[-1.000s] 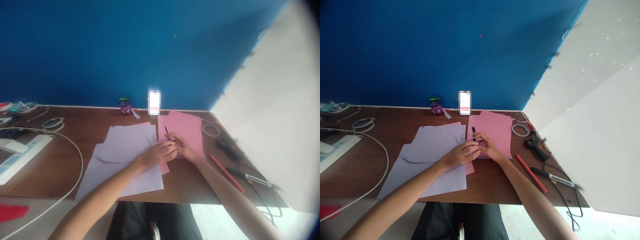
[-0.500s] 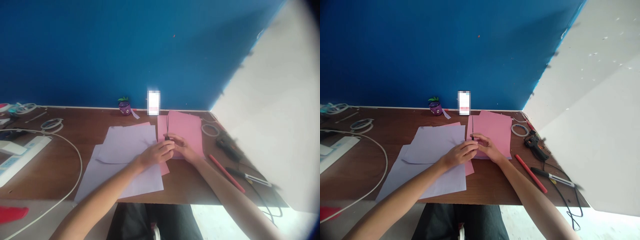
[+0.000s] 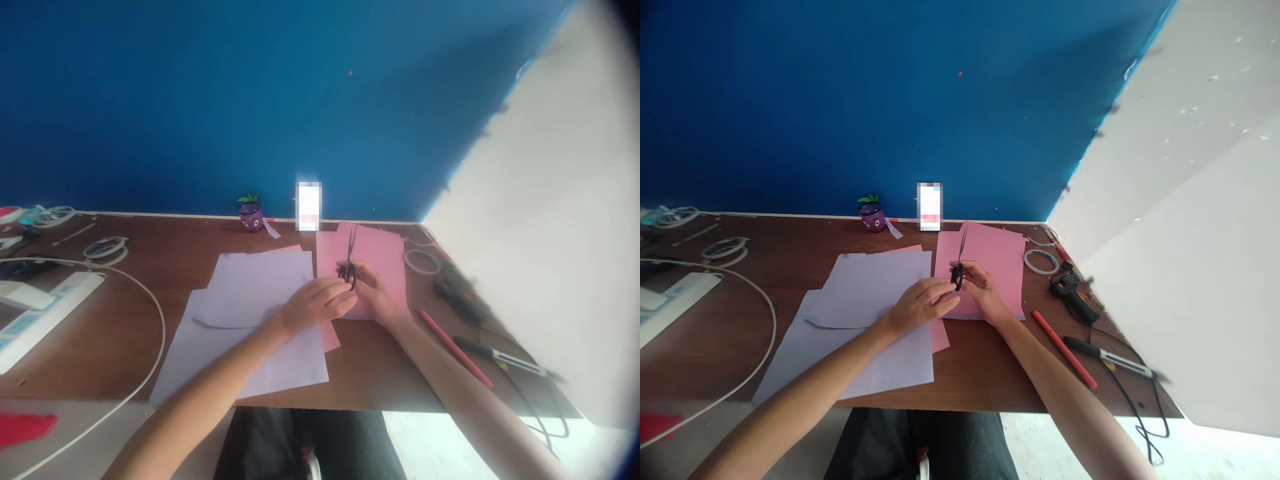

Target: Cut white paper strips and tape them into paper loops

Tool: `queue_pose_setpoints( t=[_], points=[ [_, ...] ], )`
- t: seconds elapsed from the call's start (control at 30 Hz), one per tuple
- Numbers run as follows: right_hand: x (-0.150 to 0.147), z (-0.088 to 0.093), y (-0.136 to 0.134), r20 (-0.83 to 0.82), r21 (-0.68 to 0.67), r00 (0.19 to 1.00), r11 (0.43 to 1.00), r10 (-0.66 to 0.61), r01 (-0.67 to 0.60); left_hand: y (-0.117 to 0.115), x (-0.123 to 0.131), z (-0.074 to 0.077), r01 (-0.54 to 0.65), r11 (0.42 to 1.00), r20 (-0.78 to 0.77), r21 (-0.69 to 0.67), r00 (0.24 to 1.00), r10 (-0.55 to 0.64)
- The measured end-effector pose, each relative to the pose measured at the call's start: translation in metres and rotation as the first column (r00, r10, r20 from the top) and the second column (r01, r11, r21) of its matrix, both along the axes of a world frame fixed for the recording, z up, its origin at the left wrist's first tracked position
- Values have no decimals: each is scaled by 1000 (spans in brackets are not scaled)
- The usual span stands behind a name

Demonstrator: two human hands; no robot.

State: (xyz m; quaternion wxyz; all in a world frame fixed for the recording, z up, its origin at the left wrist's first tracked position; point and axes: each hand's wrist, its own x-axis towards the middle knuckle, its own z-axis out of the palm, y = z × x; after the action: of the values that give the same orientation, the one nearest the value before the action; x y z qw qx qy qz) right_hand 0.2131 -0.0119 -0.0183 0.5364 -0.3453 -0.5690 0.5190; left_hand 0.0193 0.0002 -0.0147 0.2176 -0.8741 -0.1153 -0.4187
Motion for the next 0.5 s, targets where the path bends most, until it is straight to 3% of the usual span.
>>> queue_pose_setpoints(
  t=[0.2,0.37,0.5],
  points=[
    [6,-9,11,-194,-42,974,993,-114,107,12,-3,-8,-132,973,35,-189,989,141],
    [13,-12,16,-279,-135,949,985,-146,112,26,-5,-15,-299,861,8,-412,943,332],
    [17,-10,15,-337,-211,927,973,-167,98,30,-5,-20,-355,787,-51,-504,922,383]
  ],
)
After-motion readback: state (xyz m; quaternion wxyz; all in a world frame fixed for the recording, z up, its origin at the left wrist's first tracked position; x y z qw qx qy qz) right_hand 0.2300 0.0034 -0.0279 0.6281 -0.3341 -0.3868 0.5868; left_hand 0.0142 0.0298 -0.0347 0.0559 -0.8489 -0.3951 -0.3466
